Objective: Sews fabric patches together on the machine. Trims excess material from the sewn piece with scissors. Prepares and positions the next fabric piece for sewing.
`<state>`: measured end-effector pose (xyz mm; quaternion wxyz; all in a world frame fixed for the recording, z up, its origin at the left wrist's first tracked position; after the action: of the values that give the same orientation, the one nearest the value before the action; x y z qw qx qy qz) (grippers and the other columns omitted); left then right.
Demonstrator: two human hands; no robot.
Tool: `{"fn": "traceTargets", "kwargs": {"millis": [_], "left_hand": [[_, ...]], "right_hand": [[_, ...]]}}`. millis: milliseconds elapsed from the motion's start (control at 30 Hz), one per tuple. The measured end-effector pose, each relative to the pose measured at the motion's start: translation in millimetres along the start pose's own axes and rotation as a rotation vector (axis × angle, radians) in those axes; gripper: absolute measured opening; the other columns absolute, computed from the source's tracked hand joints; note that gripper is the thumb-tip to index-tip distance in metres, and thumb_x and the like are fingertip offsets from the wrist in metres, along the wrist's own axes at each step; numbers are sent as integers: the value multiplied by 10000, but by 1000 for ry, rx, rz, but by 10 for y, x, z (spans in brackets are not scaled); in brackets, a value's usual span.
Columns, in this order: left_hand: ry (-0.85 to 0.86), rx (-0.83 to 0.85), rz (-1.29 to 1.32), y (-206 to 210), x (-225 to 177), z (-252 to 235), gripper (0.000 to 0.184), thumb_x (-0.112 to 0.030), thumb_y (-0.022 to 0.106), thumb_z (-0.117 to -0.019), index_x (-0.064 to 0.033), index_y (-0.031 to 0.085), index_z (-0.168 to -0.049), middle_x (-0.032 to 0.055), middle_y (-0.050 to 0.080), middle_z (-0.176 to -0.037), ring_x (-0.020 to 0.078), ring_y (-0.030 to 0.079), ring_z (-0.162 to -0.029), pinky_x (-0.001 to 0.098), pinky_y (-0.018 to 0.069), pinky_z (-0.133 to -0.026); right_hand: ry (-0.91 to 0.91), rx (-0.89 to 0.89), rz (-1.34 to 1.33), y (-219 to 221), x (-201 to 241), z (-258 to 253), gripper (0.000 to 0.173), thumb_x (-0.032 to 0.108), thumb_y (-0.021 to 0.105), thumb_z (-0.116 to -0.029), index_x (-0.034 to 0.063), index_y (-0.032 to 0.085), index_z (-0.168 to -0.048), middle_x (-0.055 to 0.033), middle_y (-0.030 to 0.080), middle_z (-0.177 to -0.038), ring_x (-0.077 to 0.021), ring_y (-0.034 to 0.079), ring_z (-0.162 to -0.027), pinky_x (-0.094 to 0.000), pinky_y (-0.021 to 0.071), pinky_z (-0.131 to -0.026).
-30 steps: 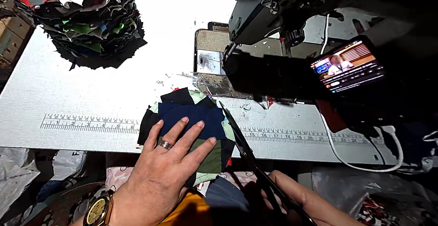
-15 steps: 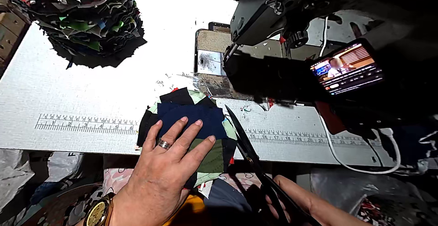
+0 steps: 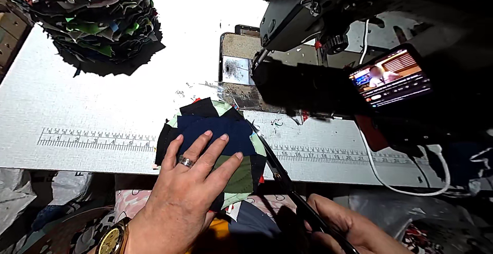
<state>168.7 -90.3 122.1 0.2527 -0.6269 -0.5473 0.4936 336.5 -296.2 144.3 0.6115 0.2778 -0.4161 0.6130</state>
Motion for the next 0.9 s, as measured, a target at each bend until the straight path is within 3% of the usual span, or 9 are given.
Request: {"fn": "traceTargets", "kwargs": {"millis": [100,200,267,467,667,833,900], "left_hand": [[-3,-15,22,-21,19,-3,573,-220,577,-874,-270,580,-1444,59,492,-1567,325,396,-1489,725,271,-1136],[3,-33,59,-41,50,-2,538,-208,555,-900,-268,591,-1434,75,512,-1547,338,406,-1481,722,271,-1142],[27,-38,86,-41,53,7,499,-228,532,-940,-276,585,-1434,79,517,-1542,337,404,-1481,712,274,-1148],[113,-9,148,-2,29,47,530,-220,546,-920,-317,558,-1441,56,512,-1547,328,390,-1491,714,277,-1146],[126,1,174,-1,54,70,531,-337,599,-920,-321,541,-1448,57,495,-1561,318,381,-1499,701,283,-1157],[124,10,155,-58,129,35,459,-278,545,-952,-313,591,-1408,54,519,-1541,318,391,-1492,713,264,-1157],[135,16,141,-106,182,13,420,-307,520,-976,-296,623,-1383,59,524,-1539,329,381,-1498,728,244,-1158]], "right_hand": [[14,77,-11,-49,-41,23,311,384,661,-968,115,530,-1053,34,591,-844,-56,618,-693,-250,545,-601],[-1,181,61,-81,-52,60,622,669,596,-925,75,517,-1090,-5,591,-901,-65,582,-780,-250,479,-642],[-17,201,70,-90,-36,61,647,696,572,-924,74,516,-1092,-10,582,-905,-67,576,-787,-250,474,-646],[-54,229,-13,-87,-38,-42,505,607,586,-960,131,513,-1110,24,588,-938,-53,605,-800,-237,519,-660],[-50,184,-41,-101,-40,-74,476,603,588,-966,146,529,-1083,37,584,-871,-61,611,-736,-257,540,-626],[-4,75,-84,-61,-11,-35,269,386,636,-998,140,530,-1027,57,574,-811,-42,602,-650,-234,536,-562],[-13,52,-74,-49,-3,-24,254,367,635,-996,134,538,-1017,51,561,-817,-42,591,-640,-235,534,-556]]}}
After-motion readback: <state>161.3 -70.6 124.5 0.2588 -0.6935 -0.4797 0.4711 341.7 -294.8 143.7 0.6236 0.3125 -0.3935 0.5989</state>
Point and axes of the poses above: each hand's wrist, its own z-axis away from the middle knuckle, its own y-axis out of the palm, x = y × z, the point moved 5 cm from there along -z, towards the middle knuckle
